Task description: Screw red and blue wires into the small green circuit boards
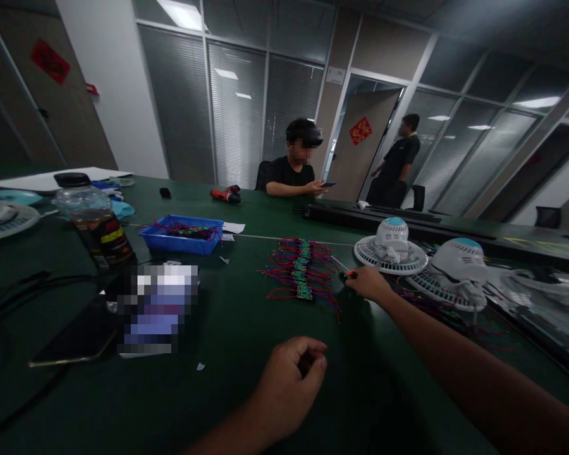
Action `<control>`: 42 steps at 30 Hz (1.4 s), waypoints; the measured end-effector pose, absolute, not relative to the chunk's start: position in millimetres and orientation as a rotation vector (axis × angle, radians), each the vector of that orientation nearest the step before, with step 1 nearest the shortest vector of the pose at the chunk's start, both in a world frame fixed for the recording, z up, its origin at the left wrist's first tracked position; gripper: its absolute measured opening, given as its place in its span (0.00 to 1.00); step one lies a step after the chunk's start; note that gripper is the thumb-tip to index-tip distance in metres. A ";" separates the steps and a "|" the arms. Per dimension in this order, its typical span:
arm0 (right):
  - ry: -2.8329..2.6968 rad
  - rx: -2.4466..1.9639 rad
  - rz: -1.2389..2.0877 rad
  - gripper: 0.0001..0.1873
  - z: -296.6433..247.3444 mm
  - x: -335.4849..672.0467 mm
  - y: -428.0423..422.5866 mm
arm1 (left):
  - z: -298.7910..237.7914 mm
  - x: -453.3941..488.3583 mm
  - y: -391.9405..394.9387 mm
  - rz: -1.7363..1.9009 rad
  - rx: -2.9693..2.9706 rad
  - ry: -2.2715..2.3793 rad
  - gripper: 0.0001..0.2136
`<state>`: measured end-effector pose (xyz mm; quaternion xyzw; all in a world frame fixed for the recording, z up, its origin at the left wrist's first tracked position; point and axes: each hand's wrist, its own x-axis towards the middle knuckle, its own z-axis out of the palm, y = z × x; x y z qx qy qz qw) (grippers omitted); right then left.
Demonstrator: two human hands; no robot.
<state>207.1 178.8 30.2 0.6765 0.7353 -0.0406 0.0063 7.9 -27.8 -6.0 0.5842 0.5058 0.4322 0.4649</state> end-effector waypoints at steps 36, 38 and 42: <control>2.083 2.212 -0.023 0.17 78.5 408.0 118.7 | 5.2 7.6 -30.1 0.843 1.541 1.396 0.21; 2.094 2.166 -0.026 0.17 69.9 411.7 116.8 | 5.0 7.3 -30.3 0.838 1.547 1.399 0.21; 2.155 2.094 0.010 0.17 56.1 413.5 115.7 | 5.9 7.2 -30.7 0.830 1.556 1.397 0.20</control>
